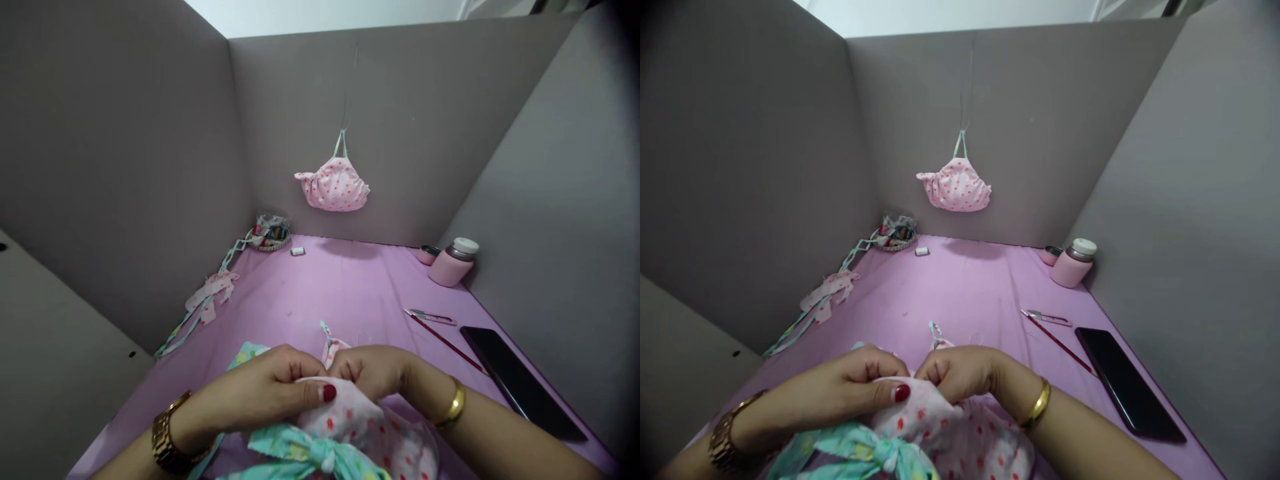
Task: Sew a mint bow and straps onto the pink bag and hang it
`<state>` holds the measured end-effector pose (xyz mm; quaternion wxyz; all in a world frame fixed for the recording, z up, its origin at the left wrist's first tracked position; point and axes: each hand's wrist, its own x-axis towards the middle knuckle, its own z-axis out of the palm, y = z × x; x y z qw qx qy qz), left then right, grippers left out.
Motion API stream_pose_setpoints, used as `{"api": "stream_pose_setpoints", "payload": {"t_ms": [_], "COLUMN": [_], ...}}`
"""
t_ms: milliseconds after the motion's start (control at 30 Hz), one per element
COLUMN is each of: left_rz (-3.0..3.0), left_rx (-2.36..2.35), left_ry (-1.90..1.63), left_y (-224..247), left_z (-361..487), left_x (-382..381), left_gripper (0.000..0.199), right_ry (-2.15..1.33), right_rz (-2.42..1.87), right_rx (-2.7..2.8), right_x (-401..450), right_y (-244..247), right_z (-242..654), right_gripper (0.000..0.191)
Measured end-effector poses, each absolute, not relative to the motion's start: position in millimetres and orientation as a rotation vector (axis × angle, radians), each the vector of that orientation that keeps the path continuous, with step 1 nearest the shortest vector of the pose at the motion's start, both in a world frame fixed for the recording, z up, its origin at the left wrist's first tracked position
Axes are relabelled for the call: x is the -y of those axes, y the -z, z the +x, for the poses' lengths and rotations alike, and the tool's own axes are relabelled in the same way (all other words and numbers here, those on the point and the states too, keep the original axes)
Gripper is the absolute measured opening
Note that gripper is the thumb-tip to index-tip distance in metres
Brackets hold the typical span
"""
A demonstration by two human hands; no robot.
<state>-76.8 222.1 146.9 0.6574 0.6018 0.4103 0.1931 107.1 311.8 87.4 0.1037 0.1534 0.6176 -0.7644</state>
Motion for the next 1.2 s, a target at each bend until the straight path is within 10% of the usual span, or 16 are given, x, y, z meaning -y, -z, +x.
{"api": "stream_pose_setpoints", "payload": {"t_ms": [700,1067,1200], "left_rz": [1.414,2.911,3.131], "left_rx": [-1.058,-1.039,-1.041], "left_ry": [-0.450,-0.437,-0.524], "left_y": [-122.1,-246.0,-214.9], "left_z": [-80.0,-69.8,-65.3], "left_x": [-218.0,-263.1,-260.0], "left_gripper": [0.025,0.018,0.018], "right_ry": [2.538,2.150,2.209], "right_rz": [1.230,1.347,1.454], "right_rx": [-1.994,-2.949,-2.807], "right_x": [-284.5,-310.5,-299.6], "right_y": [-76.1,-190.1,-166.5], "right_z": [95.8,124.1,126.6], "right_gripper": [0.013,0.029,0.023]}}
